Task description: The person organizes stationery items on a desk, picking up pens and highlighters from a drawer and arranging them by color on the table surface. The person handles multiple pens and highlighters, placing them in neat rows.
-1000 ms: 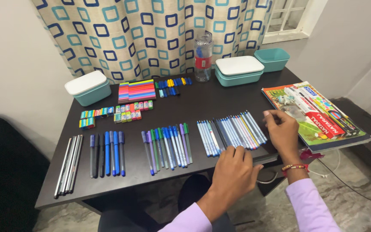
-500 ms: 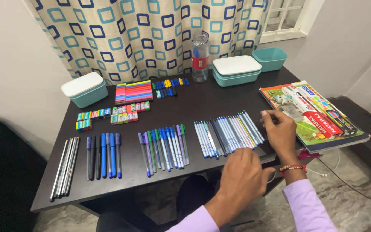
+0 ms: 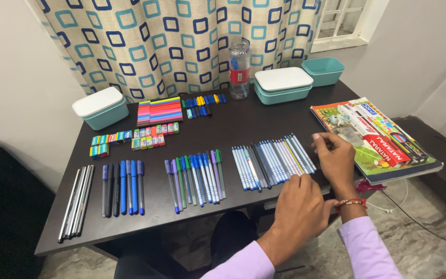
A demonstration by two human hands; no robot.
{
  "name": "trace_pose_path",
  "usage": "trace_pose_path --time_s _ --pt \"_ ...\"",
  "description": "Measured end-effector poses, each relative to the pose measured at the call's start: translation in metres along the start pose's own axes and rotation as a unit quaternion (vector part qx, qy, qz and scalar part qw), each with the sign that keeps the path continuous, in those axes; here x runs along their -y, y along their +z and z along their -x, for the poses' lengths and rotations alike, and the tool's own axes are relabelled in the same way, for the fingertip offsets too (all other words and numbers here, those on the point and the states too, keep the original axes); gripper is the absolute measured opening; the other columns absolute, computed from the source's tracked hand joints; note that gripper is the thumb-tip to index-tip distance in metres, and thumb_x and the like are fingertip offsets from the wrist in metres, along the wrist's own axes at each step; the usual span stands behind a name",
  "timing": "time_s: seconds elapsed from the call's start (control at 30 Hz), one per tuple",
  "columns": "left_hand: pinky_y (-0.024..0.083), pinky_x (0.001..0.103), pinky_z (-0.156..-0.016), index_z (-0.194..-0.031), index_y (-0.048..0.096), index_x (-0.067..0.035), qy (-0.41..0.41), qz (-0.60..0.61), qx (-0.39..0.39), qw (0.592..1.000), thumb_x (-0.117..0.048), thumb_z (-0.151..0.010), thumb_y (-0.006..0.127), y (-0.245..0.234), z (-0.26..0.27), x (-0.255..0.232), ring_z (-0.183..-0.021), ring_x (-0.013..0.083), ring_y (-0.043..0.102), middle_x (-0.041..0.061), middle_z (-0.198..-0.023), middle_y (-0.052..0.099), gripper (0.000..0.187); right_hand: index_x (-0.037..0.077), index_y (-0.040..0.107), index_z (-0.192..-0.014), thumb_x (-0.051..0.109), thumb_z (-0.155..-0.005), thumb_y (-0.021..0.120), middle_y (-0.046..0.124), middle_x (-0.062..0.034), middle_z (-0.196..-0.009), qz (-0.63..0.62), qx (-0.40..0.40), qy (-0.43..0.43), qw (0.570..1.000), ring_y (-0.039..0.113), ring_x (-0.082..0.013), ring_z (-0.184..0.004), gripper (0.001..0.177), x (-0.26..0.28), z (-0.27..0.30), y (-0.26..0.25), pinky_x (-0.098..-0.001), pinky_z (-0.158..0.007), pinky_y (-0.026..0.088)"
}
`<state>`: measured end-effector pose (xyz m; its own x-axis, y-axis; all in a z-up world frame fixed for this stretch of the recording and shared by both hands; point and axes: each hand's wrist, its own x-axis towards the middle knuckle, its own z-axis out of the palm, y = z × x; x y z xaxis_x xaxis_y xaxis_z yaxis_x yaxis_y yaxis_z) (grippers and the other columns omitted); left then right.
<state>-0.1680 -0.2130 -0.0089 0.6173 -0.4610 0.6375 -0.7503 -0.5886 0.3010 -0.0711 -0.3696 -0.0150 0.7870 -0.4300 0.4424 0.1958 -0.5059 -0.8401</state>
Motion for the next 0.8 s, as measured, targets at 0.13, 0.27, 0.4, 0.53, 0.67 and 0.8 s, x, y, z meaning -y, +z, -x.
trace_pose_path --time_s 0.13,0.27,0.4,0.53,0.67,0.8 --pt "0.047 0.041 -0.082 -0.09 0.07 0.007 0.013 -0.015 0.017 1.0 -0.03 -0.092 0.072 0.002 -0.003 -0.005 -0.094 0.032 0.057 0.019 -0.092 0.061 0.037 0.0 0.077 -0.103 0.018 -0.098 0.071 0.074 -0.0059 -0.081 -0.025 -0.004 0.009 1.0 0.065 -0.008 -0.068 0.019 0.001 0.0 -0.001 -0.0253 -0.058 0.05" --pt "0.047 0.041 -0.083 -0.091 0.07 0.008 0.005 -0.038 0.003 0.999 -0.027 -0.089 0.071 0.002 -0.01 -0.006 -0.094 0.0323 0.057 0.019 -0.091 0.061 0.035 0.0 0.077 -0.101 0.017 -0.097 0.071 0.074 -0.0049 -0.08 -0.03 -0.01 0.024 0.999 0.064 -0.0068 -0.067 0.019 0.004 0.0 -0.002 -0.0248 -0.055 0.049" --pt "0.047 0.042 -0.082 -0.089 0.07 0.008 0.002 -0.017 0.008 1.0 -0.026 -0.089 0.071 0.004 -0.011 -0.006 -0.093 0.0329 0.058 0.02 -0.09 0.061 0.034 0.0 0.077 -0.101 0.016 -0.098 0.071 0.073 -0.004 -0.08 -0.051 -0.006 0.02 0.998 0.062 -0.0055 -0.067 0.018 0.003 0.0 -0.001 -0.0232 -0.055 0.048" --pt "0.049 0.041 -0.082 -0.089 0.069 0.006 0.008 -0.017 0.009 1.0 -0.02 -0.087 0.068 0.014 -0.014 -0.004 -0.091 0.0325 0.058 0.019 -0.09 0.061 0.027 0.0 0.076 -0.102 0.015 -0.099 0.071 0.073 -0.0041 -0.08 -0.06 -0.009 0.02 0.998 0.06 -0.0063 -0.065 0.017 -0.002 -0.001 -0.003 -0.0232 -0.055 0.047" --pt "0.049 0.041 -0.081 -0.086 0.069 0.005 0.014 -0.017 0.002 1.0 -0.019 -0.08 0.067 0.027 -0.023 -0.003 -0.09 0.032 0.059 0.018 -0.09 0.061 0.025 0.0 0.076 -0.104 0.013 -0.1 0.07 0.072 -0.004 -0.083 -0.122 -0.014 0.02 0.992 0.061 -0.0055 -0.068 0.016 -0.01 -0.004 -0.006 -0.0214 -0.059 0.047" --pt "0.049 0.041 -0.079 -0.084 0.068 0.006 0.019 -0.036 0.01 0.999 -0.021 -0.078 0.068 0.031 -0.025 -0.003 -0.09 0.032 0.059 0.019 -0.089 0.061 0.028 -0.001 0.076 -0.104 0.013 -0.101 0.069 0.072 -0.0041 -0.084 -0.134 -0.013 0.022 0.991 0.062 -0.0056 -0.07 0.016 -0.016 -0.007 -0.007 -0.021 -0.06 0.048"
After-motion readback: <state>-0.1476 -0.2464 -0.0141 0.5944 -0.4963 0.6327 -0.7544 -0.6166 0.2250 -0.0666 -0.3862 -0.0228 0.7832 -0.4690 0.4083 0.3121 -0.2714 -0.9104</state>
